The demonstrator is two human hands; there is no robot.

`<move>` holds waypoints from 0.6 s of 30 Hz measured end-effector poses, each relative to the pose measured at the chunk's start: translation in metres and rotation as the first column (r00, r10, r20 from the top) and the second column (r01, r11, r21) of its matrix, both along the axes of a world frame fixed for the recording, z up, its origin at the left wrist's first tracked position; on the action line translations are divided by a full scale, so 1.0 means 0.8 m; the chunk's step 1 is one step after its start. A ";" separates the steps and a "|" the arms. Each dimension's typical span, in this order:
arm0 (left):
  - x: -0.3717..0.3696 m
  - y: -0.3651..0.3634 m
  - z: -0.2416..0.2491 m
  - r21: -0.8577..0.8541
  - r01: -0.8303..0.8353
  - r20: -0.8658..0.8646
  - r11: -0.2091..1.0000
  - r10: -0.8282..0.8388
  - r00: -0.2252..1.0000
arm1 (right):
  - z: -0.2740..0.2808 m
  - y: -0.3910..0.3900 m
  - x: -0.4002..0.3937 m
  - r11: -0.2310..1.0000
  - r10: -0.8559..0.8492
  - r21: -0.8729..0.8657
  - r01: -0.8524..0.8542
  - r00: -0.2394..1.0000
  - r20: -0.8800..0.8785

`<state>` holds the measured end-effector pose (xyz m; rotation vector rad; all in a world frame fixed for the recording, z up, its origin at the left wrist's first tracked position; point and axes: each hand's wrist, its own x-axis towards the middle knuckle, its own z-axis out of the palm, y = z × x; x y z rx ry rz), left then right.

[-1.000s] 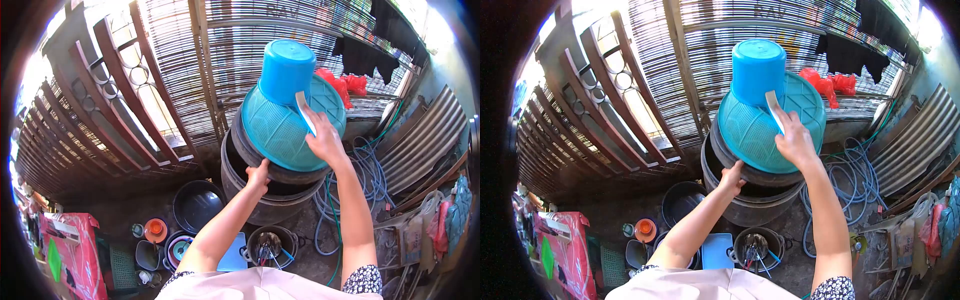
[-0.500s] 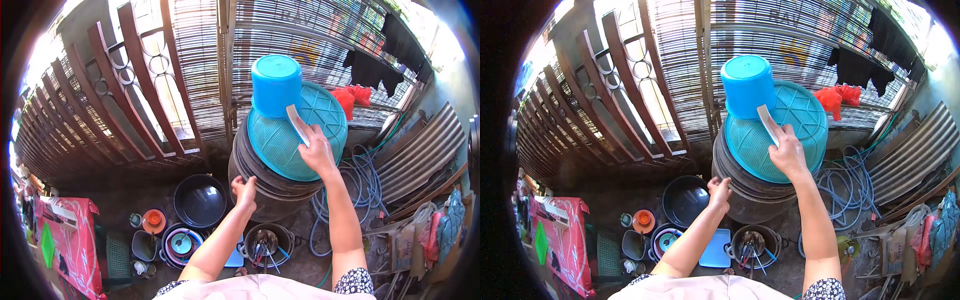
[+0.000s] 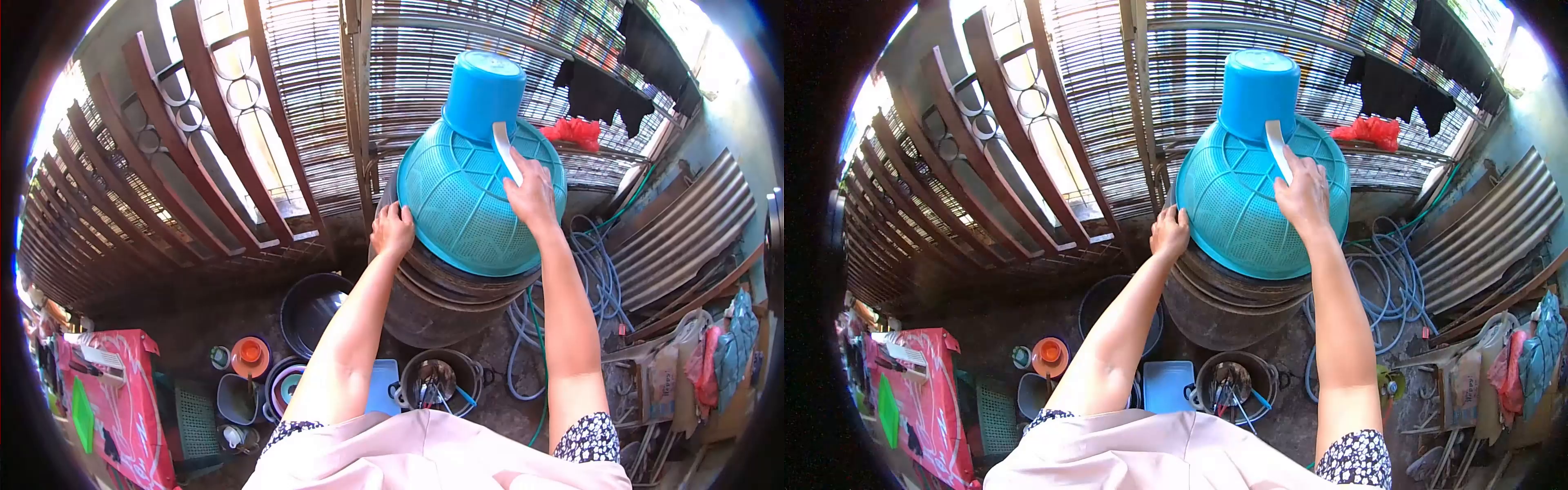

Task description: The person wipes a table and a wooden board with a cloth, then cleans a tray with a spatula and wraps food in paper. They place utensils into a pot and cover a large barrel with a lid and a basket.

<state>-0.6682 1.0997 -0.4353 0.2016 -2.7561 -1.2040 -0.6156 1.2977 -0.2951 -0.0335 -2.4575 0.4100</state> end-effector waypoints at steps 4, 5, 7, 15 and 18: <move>0.009 -0.019 0.003 -0.346 0.054 -0.169 0.937 -0.118 0.979 | -0.004 -0.010 -0.001 0.999 -0.012 0.048 0.013 1.000 -0.013; 0.012 -0.023 0.010 -0.436 0.056 -0.169 0.898 -0.142 0.975 | -0.002 -0.011 0.003 0.999 -0.011 0.049 0.011 1.000 -0.006; 0.020 -0.031 0.008 -0.442 0.098 -0.147 0.892 -0.179 0.973 | 0.002 -0.015 0.012 0.999 -0.007 0.051 0.007 1.000 0.003; 0.048 -0.035 -0.042 -0.301 0.129 -0.134 0.945 -0.175 0.975 | -0.024 -0.023 0.005 0.997 0.046 0.061 -0.046 0.999 -0.004; 0.039 -0.035 -0.038 -0.207 0.125 -0.121 0.970 -0.152 0.981 | -0.033 -0.019 -0.008 0.998 0.007 0.062 -0.007 1.000 -0.002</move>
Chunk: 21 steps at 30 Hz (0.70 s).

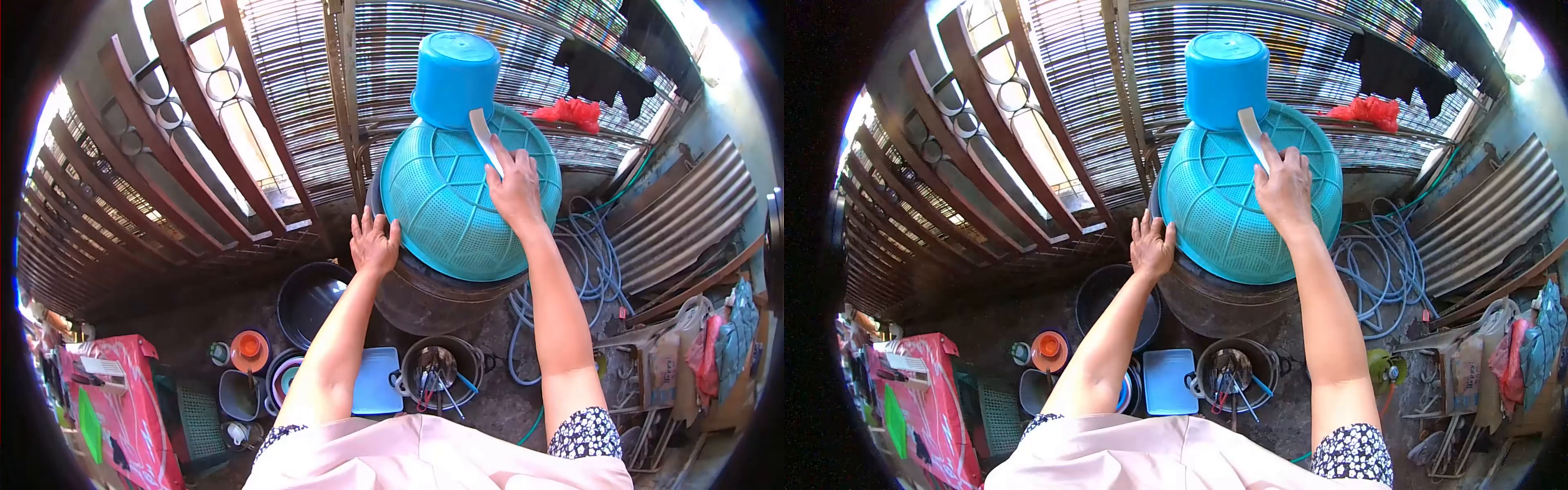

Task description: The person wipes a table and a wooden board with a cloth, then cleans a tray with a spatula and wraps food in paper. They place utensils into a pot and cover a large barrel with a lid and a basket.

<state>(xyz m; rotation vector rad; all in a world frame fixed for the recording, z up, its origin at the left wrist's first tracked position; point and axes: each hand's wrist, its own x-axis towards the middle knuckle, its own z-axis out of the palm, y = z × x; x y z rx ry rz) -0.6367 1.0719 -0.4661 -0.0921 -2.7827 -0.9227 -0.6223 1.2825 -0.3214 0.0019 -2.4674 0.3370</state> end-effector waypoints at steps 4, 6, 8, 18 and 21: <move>-0.019 0.006 -0.017 0.499 -0.059 -0.146 0.865 0.150 0.978 | 0.013 0.023 -0.011 0.994 -0.013 -0.107 0.015 1.000 0.022; -0.019 0.014 0.039 0.520 0.073 -0.292 0.851 0.097 0.952 | 0.006 0.054 -0.034 1.000 -0.001 -0.025 -0.001 0.999 -0.047; -0.021 0.027 0.103 0.385 0.227 -0.443 0.895 -0.036 0.896 | 0.005 0.063 -0.055 0.999 0.001 0.049 0.003 0.997 -0.079; -0.083 0.065 0.179 -0.046 0.195 -0.074 0.980 -0.198 0.977 | 0.010 0.075 -0.101 0.998 0.016 -0.070 -0.002 0.978 0.210; -0.077 0.055 0.178 -0.054 0.203 -0.011 0.978 -0.204 0.979 | -0.016 0.067 -0.105 0.995 0.076 -0.070 -0.075 0.997 0.012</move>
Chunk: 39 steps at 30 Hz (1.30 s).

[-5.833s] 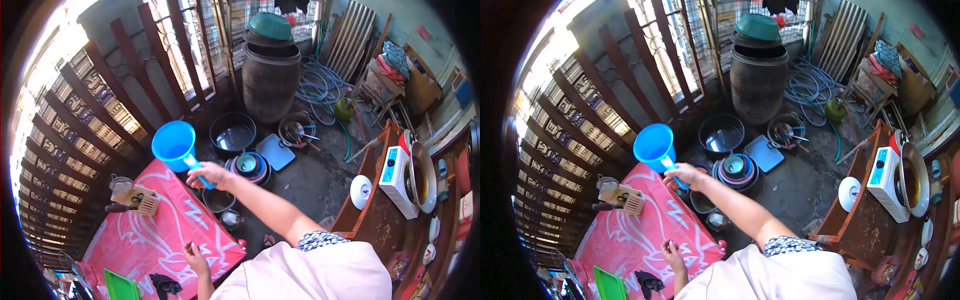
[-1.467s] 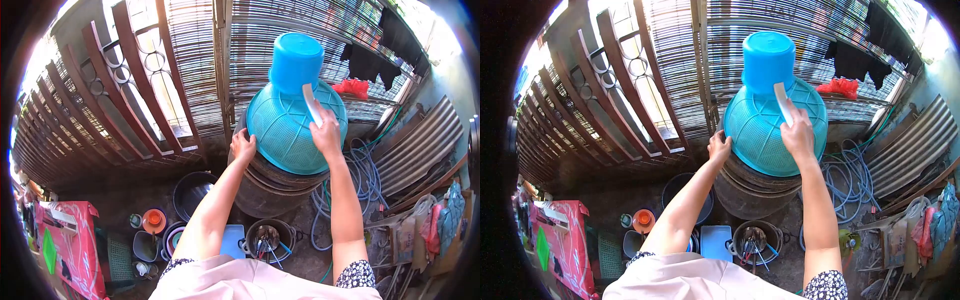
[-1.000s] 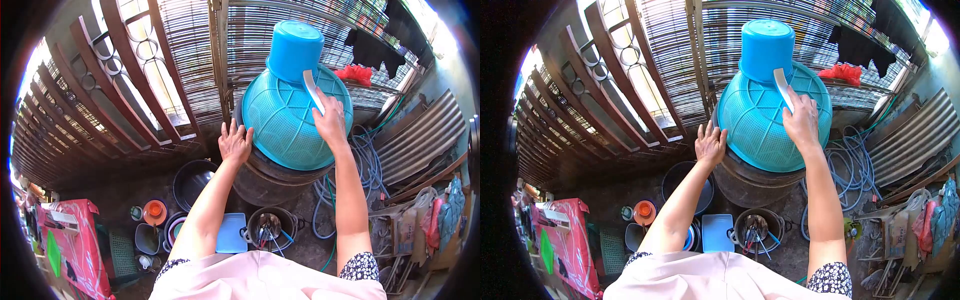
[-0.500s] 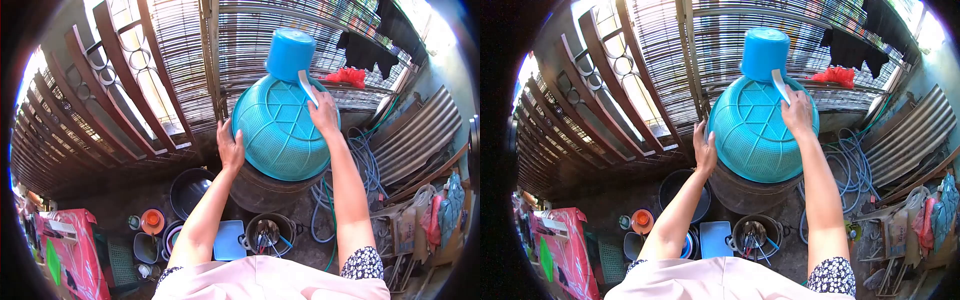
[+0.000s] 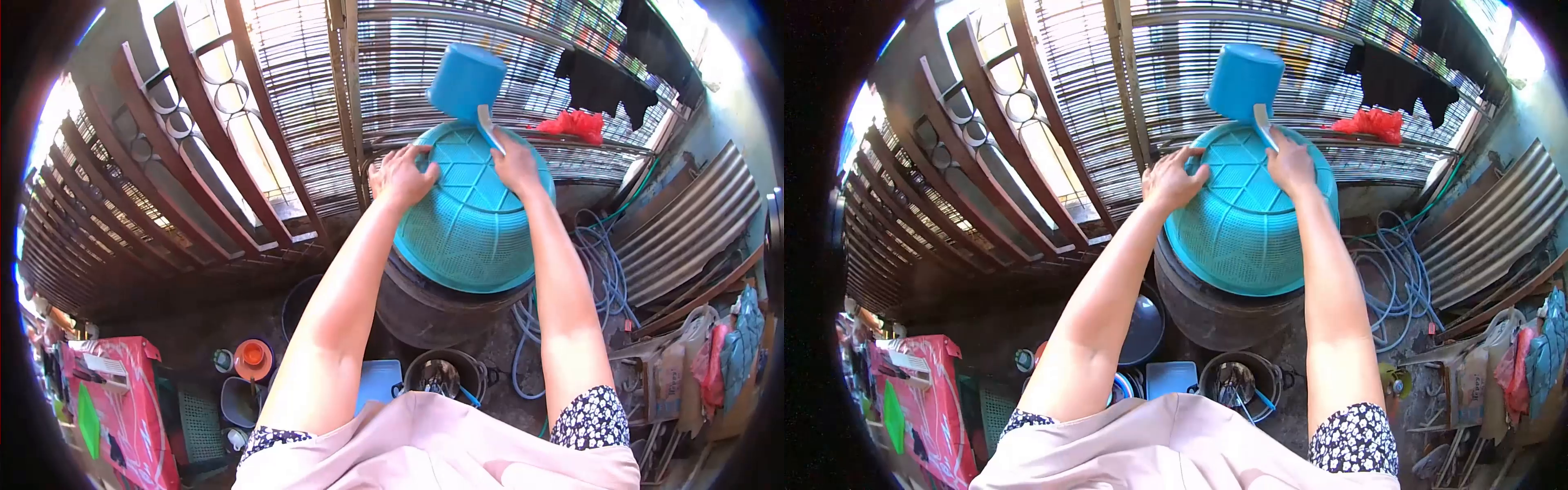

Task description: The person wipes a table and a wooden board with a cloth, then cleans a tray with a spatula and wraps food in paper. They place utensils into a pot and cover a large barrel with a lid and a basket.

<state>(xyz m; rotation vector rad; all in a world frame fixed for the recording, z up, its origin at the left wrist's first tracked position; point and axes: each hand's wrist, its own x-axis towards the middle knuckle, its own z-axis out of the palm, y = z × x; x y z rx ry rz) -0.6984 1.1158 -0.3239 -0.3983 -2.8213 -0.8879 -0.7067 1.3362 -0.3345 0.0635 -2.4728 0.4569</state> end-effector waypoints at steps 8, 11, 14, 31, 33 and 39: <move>0.058 -0.064 -0.041 0.315 0.018 -0.249 0.949 0.064 0.966 | 0.026 -0.053 0.137 0.995 -0.042 0.087 0.044 0.999 -0.028; 0.146 -0.135 -0.099 0.452 0.061 -0.283 0.890 0.079 0.956 | 0.020 -0.052 0.140 0.972 -0.119 0.194 0.133 0.990 -0.078; 0.269 -0.237 -0.156 0.535 -0.064 -0.037 0.843 0.100 0.994 | 0.023 -0.042 0.132 0.949 -0.160 0.271 0.159 0.987 -0.019; 0.809 -0.597 -0.215 0.092 -0.895 0.496 0.436 0.759 0.421 | -0.079 -0.417 0.318 0.817 0.375 -0.555 -0.158 0.876 0.303; 0.822 -0.614 -0.212 0.251 -0.897 0.436 0.363 0.785 0.440 | -0.165 -0.519 0.412 0.815 0.574 -0.113 -0.568 0.766 0.290; 0.911 -0.714 -0.189 0.212 -0.928 0.186 0.306 0.920 0.346 | -0.200 -0.785 0.655 0.535 0.621 -0.309 -0.786 0.118 0.775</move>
